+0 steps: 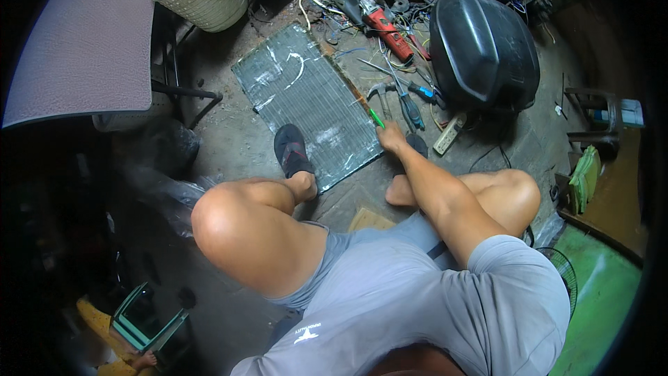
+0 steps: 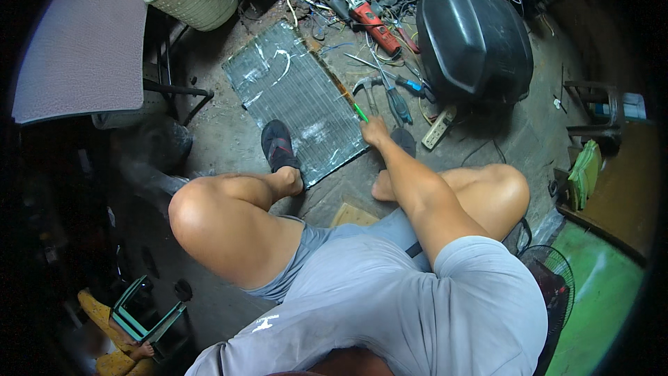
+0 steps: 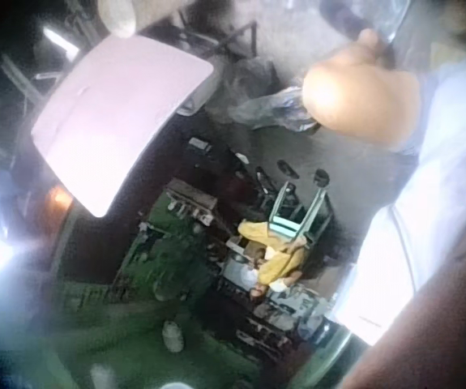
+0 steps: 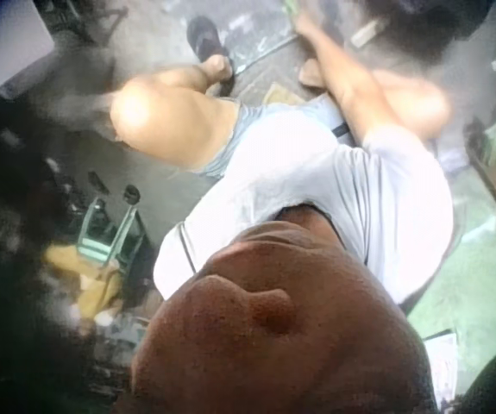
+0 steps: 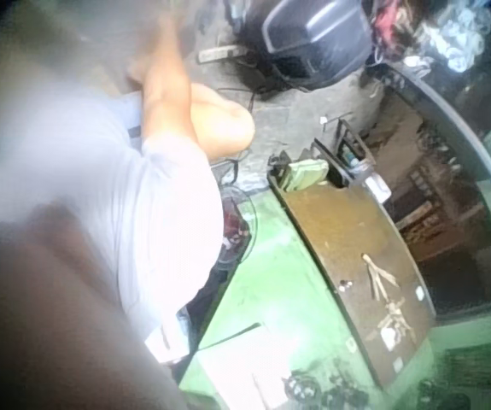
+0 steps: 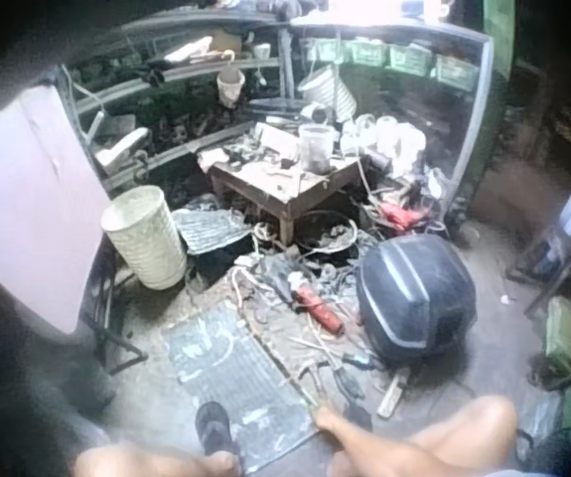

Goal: The person uses a small green tool to straighten the fins on a metal condenser unit by hand while sitting on the floor.

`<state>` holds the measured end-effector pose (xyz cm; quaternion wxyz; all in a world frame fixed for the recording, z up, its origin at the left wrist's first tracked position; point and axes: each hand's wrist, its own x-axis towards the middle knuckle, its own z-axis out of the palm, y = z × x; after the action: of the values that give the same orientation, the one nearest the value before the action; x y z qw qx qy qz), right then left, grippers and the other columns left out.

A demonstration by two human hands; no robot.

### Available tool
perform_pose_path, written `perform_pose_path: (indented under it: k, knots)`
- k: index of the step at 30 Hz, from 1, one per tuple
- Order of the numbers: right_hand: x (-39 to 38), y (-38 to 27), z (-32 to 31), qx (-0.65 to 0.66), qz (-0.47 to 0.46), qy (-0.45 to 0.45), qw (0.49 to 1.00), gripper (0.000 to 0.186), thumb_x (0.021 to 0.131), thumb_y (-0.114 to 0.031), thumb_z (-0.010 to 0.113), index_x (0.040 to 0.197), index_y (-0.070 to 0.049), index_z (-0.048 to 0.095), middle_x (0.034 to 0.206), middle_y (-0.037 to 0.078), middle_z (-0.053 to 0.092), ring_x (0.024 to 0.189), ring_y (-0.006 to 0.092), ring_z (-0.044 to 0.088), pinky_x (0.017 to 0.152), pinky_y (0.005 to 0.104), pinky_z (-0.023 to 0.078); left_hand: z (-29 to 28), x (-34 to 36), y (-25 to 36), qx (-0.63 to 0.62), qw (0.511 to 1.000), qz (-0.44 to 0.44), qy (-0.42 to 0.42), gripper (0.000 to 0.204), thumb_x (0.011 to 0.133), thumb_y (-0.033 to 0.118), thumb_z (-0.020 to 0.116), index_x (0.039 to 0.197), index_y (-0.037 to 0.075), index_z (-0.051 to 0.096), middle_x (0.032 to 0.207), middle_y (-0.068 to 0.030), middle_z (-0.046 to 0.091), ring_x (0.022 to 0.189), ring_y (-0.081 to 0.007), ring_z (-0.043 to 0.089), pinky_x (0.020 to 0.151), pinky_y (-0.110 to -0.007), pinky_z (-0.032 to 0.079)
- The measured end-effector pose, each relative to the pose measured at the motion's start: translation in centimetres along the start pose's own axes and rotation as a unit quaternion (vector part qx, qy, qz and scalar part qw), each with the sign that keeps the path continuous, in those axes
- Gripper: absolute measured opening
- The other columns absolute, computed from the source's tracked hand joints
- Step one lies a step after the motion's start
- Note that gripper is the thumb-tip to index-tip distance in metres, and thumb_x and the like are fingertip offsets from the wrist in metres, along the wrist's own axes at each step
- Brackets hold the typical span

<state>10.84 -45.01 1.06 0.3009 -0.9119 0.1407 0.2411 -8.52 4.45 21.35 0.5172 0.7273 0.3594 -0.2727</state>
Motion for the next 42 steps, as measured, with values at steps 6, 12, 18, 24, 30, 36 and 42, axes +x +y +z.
perform_pose_path:
  k: [6, 12, 18, 24, 30, 36, 42]
  knots:
    - [0.6, -2.8, -0.5, 0.025, -0.02, 0.032, 0.999, 0.042, 0.095, -0.027, 0.049, 0.119, 0.006, 0.058, 0.124, 0.033, 0.051, 0.119, 0.0485, 0.05, 0.105, 0.0505, 0.039, -1.4, 4.8, 0.7, 0.031, 0.999, -0.041, -0.019, 0.046, 0.094, 0.039, 0.062, 0.118, 0.001, 0.068, 0.108, -0.0167, 0.072, 0.094, -0.0257, 0.069, 0.081, -0.038, 0.054]
    - [4.2, -6.5, -1.8, 0.015, -0.039, 0.068, 0.997, 0.038, 0.097, -0.027, 0.052, 0.118, 0.004, 0.057, 0.119, 0.033, 0.055, 0.114, 0.048, 0.053, 0.1, 0.0511, 0.041, -1.3, 10.9, 2.4, 0.063, 0.995, -0.065, -0.049, 0.046, 0.094, 0.039, 0.062, 0.118, 0.001, 0.068, 0.107, -0.017, 0.073, 0.093, -0.0262, 0.069, 0.081, -0.038, 0.054]
    - [9.4, -14.7, -1.7, 0.015, -0.093, -0.005, 0.996, 0.037, 0.099, -0.03, 0.049, 0.112, 0.005, 0.051, 0.093, 0.034, 0.063, 0.09, 0.0537, 0.061, 0.083, 0.0595, 0.046, -0.9, 19.1, 6.7, 0.119, 0.988, -0.041, -0.088, 0.046, 0.094, 0.04, 0.062, 0.118, 0.001, 0.068, 0.106, -0.0173, 0.073, 0.091, -0.0267, 0.07, 0.08, -0.038, 0.054]
    - [16.2, -25.3, 1.0, 0.059, -0.134, -0.057, 0.988, 0.043, 0.098, -0.033, 0.051, 0.111, 0.008, 0.049, 0.093, 0.038, 0.063, 0.091, 0.0546, 0.062, 0.081, 0.0595, 0.048, 2.9, 30.4, 17.7, 0.161, 0.97, 0.144, -0.113, 0.046, 0.093, 0.04, 0.062, 0.118, 0.001, 0.069, 0.105, -0.0176, 0.073, 0.09, -0.0272, 0.07, 0.08, -0.038, 0.055]
    - [23.4, -31.4, 2.5, 0.04, -0.132, -0.022, 0.99, 0.044, 0.098, -0.032, 0.05, 0.11, 0.011, 0.054, 0.1, 0.037, 0.064, 0.098, 0.0525, 0.062, 0.087, 0.0573, 0.047, 12.9, 41.1, 32.9, 0.144, 0.95, 0.275, -0.015, 0.039, 0.095, 0.033, 0.065, 0.115, -0.001, 0.068, 0.104, -0.0158, 0.073, 0.093, -0.022, 0.069, 0.083, -0.035, 0.053]
    - [25.9, -35.0, 3.5, 0.015, -0.134, -0.023, 0.991, 0.04, 0.096, -0.027, 0.05, 0.108, 0.012, 0.055, 0.1, 0.038, 0.064, 0.099, 0.052, 0.063, 0.09, 0.0559, 0.048, 15.8, 46.1, 32.9, -0.088, 0.97, 0.228, -0.004, 0.041, 0.091, 0.03, 0.072, 0.116, -0.002, 0.068, 0.106, -0.0107, 0.072, 0.093, -0.0166, 0.065, 0.083, -0.029, 0.052]
    - [26.9, -35.4, 4.5, 0.021, -0.124, -0.03, 0.992, 0.042, 0.096, -0.027, 0.05, 0.113, 0.011, 0.054, 0.101, 0.038, 0.064, 0.1, 0.0511, 0.063, 0.09, 0.0553, 0.049, 15.2, 47.6, 33.4, -0.086, 0.97, 0.227, -0.009, 0.042, 0.09, 0.027, 0.073, 0.116, -0.005, 0.068, 0.105, -0.0117, 0.072, 0.09, -0.0161, 0.066, 0.08, -0.028, 0.053]
